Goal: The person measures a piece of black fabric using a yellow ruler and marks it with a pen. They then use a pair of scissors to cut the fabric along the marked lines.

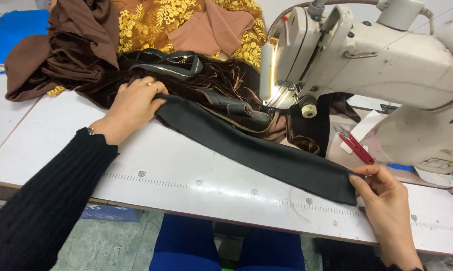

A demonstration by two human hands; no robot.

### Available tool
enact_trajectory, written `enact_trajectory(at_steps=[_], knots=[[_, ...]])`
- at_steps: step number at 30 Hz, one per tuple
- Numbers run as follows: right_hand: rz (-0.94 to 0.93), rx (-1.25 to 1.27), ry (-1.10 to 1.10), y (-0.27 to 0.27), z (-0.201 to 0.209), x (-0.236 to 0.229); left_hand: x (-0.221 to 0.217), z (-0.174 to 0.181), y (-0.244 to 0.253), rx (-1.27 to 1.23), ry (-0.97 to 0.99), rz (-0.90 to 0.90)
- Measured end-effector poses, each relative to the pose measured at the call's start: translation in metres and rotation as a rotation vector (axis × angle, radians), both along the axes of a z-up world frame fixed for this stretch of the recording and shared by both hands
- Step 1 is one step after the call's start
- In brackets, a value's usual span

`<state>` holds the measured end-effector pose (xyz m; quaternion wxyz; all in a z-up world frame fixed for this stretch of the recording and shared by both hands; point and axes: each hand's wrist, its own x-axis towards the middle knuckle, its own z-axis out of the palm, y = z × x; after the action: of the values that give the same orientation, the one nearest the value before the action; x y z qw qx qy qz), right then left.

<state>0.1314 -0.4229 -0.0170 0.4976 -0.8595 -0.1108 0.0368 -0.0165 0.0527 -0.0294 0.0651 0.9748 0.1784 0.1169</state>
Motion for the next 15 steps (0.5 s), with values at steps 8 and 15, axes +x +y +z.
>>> enact_trajectory(at_steps=[8,15], knots=[[-0.031,0.16,-0.039,-0.003,0.008,-0.014,-0.06,0.054,0.0,0.079,-0.285,-0.17],[0.323,0.09,-0.367,-0.018,0.011,-0.028,-0.152,0.067,-0.017,-0.007,-0.333,-0.166]])
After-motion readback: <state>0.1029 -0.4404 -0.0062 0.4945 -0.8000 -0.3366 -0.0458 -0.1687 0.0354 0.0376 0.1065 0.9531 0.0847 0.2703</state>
